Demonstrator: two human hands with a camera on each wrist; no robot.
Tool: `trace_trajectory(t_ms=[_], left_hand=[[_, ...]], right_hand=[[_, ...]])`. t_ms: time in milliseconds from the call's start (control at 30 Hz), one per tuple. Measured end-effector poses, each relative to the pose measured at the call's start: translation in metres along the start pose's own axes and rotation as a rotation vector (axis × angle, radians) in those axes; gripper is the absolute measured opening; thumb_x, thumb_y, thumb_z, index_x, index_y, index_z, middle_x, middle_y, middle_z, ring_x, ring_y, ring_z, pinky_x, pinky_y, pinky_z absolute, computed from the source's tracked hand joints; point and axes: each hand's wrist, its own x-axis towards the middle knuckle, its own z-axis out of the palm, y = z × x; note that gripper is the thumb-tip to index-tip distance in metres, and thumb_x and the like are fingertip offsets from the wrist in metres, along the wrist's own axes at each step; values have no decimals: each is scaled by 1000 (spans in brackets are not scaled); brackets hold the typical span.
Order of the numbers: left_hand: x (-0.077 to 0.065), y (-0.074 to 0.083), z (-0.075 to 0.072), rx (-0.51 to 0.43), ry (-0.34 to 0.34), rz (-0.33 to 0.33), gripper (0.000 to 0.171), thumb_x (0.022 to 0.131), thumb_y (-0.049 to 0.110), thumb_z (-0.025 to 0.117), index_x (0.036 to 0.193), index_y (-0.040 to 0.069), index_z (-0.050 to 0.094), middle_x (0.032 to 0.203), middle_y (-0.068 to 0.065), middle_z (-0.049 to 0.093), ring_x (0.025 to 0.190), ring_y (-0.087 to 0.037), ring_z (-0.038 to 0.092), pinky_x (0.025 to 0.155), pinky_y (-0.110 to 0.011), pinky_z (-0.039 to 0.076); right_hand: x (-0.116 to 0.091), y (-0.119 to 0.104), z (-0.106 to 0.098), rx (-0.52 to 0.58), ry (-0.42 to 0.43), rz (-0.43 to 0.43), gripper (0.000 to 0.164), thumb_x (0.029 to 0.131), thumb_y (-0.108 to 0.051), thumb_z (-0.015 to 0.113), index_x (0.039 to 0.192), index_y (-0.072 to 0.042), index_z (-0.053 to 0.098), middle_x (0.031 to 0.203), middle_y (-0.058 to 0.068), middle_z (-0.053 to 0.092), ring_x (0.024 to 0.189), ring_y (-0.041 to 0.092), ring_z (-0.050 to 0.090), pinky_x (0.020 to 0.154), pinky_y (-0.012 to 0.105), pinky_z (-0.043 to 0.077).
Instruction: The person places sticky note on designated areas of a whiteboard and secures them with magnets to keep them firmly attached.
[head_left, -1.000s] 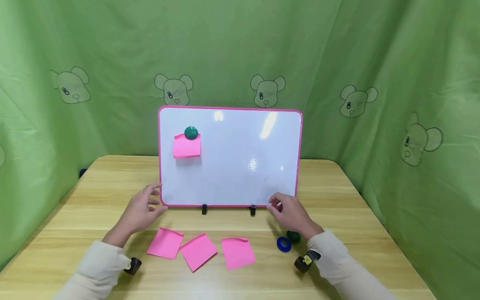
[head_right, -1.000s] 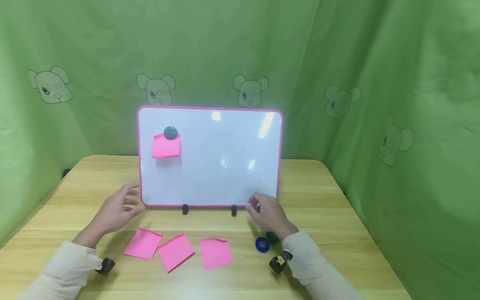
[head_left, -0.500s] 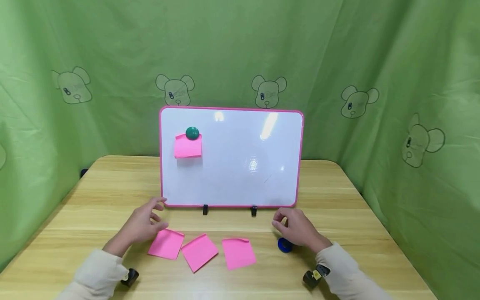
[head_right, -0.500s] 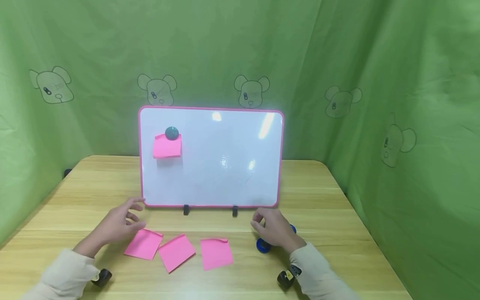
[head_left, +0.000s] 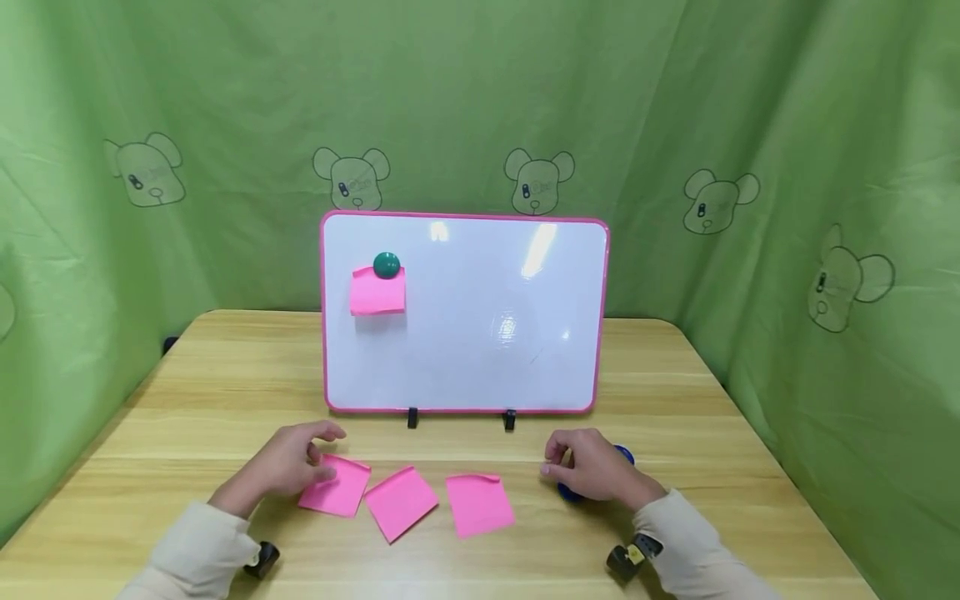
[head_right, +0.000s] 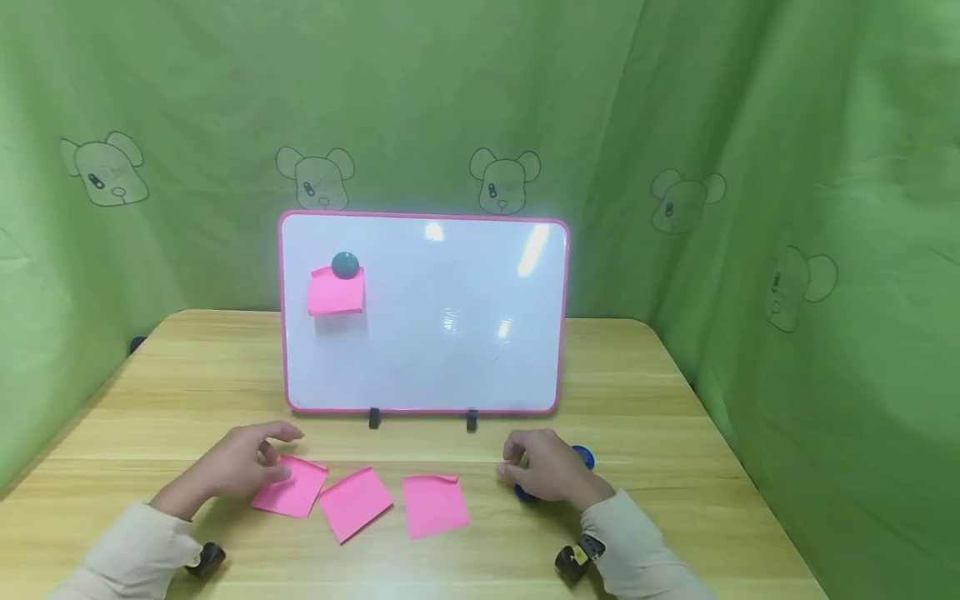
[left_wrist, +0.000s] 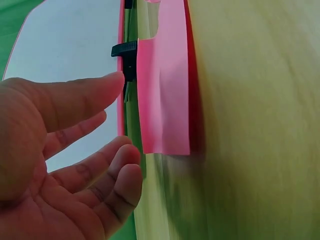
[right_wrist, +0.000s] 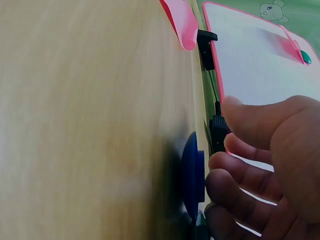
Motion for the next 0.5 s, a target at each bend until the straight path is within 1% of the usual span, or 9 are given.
trace_trajectory(t_ms=[67,133,200,233,333,433,500], left_hand=[[0,0,1,4,-8,-4,46,72,1,81,115,5,64,97,-10,63,68,-15,52,58,-30,48],[1,0,1,6,-18,-9,42,72,2,81,111,6,65,83,-6,58,64,-16,50,55,-31,45],[1,1,2,6,-32,-15,39,72,1,81,107,7,66,74,-5,53,61,-18,48,54,-32,44],[1,1,2,5,-40,-10,38,71,1,81,106,7,66,74,-5,53,62,-18,48,55,-33,44],[1,3,2,13,-56,-23,39,69,0,82,103,9,66,85,-6,59,67,-19,50,58,-33,45],[1,3,4,37,-73,-38,40,67,-2,82,101,11,67,95,-4,59,73,-19,50,62,-33,46],[0,2,6,52,-80,-45,40,66,-4,82,99,13,67,93,-4,57,72,-19,49,62,-34,45]], right_hand=[[-1,-1,-2,9,-31,8,17,84,-25,77,84,-17,62,78,-13,59,66,3,53,61,23,47],[-1,-2,-5,26,-75,9,22,80,-28,80,88,-16,63,82,-10,60,67,5,54,61,24,48],[-2,-3,-8,46,-124,8,29,76,-29,83,92,-15,64,85,-8,61,69,8,54,63,25,48],[-3,-3,-9,54,-147,7,32,74,-29,85,94,-15,65,86,-7,61,70,9,54,63,25,48],[-3,-5,-13,73,-202,8,37,70,-25,87,97,-14,65,87,-5,60,72,12,53,64,26,47],[-4,-5,-15,77,-226,16,35,71,-19,87,98,-14,65,87,-5,60,74,13,53,65,26,47],[-5,-5,-15,81,-234,24,34,72,-17,86,98,-15,65,89,-5,60,76,13,53,66,26,48]])
